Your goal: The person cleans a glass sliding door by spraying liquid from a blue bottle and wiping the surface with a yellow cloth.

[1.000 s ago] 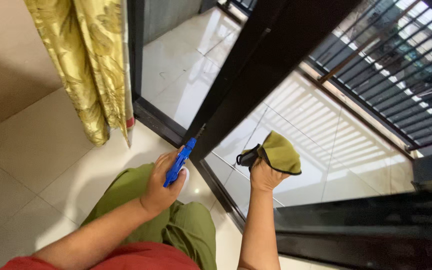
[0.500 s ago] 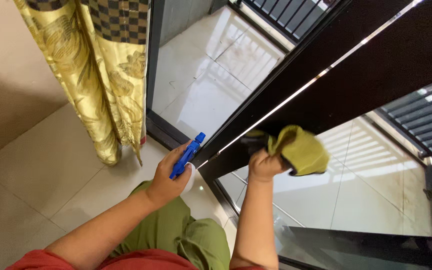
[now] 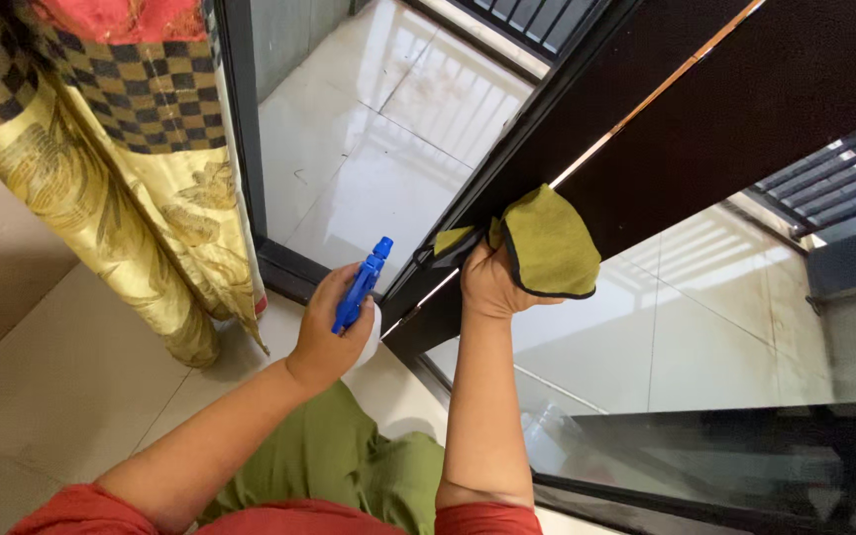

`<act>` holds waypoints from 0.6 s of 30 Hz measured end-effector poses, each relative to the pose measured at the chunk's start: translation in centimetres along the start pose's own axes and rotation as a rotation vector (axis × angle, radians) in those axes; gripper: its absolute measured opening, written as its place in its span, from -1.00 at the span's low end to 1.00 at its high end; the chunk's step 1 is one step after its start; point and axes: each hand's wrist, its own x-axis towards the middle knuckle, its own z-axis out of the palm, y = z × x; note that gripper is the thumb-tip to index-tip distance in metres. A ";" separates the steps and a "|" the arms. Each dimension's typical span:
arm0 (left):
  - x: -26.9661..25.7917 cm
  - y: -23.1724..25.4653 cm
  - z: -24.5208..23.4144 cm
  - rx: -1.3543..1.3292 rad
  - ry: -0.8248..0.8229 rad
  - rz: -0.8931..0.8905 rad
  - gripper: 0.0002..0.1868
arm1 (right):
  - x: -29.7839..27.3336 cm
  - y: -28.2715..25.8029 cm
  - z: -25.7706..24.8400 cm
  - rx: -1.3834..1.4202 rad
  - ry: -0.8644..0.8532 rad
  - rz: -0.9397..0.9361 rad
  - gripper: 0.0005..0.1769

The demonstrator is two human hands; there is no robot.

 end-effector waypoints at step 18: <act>3.0 1.4 -2.3 0.011 0.308 0.039 -0.59 | -0.2 0.8 0.1 0.183 0.036 -0.084 -0.51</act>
